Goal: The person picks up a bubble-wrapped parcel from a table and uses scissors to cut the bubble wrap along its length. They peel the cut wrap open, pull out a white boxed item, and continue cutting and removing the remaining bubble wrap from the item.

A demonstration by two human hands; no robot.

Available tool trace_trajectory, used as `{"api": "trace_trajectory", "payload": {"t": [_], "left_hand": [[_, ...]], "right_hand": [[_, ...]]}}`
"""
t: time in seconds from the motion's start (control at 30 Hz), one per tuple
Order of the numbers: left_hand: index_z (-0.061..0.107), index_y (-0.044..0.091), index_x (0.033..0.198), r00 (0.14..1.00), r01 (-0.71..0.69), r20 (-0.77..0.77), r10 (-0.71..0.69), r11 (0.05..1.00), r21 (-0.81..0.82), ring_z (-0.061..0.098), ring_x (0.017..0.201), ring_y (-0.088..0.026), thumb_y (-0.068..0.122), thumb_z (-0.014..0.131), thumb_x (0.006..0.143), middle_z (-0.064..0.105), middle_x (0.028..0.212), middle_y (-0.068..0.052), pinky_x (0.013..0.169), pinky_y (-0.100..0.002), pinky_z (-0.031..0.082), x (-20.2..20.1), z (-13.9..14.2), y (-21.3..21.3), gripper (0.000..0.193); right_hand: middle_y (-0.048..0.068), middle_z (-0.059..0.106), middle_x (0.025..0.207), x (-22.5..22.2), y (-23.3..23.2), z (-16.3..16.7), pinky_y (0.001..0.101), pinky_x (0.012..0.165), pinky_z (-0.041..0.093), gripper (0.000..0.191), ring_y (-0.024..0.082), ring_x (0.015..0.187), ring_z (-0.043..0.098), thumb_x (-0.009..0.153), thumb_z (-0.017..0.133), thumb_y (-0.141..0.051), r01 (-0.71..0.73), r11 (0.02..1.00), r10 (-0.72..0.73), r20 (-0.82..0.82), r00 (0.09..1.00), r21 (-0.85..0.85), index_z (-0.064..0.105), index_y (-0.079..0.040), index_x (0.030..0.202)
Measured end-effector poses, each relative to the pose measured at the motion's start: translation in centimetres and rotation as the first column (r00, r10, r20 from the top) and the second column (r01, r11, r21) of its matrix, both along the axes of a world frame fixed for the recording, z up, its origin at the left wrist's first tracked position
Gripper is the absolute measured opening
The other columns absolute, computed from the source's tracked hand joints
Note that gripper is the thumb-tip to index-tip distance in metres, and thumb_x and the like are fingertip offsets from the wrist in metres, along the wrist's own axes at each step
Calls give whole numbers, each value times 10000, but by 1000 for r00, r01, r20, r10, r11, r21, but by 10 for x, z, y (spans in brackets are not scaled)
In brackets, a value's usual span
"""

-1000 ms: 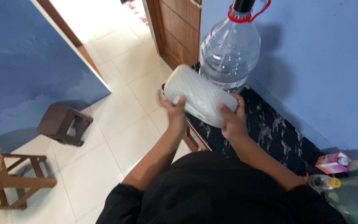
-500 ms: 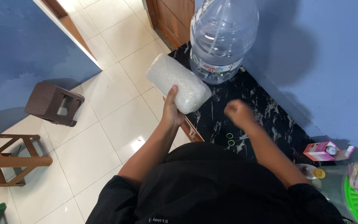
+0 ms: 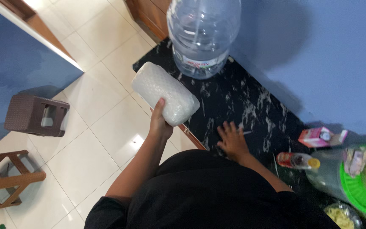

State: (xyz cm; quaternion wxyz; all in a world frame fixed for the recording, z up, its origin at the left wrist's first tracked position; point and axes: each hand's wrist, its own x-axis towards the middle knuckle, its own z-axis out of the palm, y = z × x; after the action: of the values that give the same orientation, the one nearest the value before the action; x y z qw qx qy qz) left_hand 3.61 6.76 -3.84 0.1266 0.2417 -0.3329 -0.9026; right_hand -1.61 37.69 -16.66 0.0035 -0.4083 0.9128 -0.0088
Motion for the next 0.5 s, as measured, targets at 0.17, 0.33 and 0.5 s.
{"api": "trace_trajectory", "payload": {"t": [0.17, 0.33, 0.5], "left_hand": [[36, 173, 1558, 997, 74, -6, -74, 997, -31, 462, 1354, -477, 457, 753, 763, 379, 1450, -251, 1022, -670, 500, -6, -5, 17, 1108], [58, 183, 1563, 990, 143, 1, -143, 990, 15, 455, 1357, -491, 463, 769, 742, 370, 1475, -268, 1019, -693, 484, -17, -17, 29, 1122], [56, 116, 1577, 980, 187, 68, -188, 982, 23, 455, 1348, -523, 470, 767, 757, 361, 1480, -311, 1012, -702, 482, -18, -29, 25, 1142]], "right_hand": [[134, 560, 1376, -8, -8, 25, 447, 1009, 511, 617, 307, 1246, 580, 1032, 589, -457, 497, 849, -522, 441, 730, 182, 444, -157, 1552], [130, 560, 1269, -8, -29, 8, 432, 969, 502, 451, 319, 1174, 546, 936, 667, -218, 451, 889, -440, 417, 795, 77, 609, -178, 1381], [88, 621, 1244, -16, -32, -1, 457, 1045, 472, 316, 302, 1218, 553, 950, 646, -156, 372, 928, -355, 305, 884, 0, 697, -163, 1263]]}}
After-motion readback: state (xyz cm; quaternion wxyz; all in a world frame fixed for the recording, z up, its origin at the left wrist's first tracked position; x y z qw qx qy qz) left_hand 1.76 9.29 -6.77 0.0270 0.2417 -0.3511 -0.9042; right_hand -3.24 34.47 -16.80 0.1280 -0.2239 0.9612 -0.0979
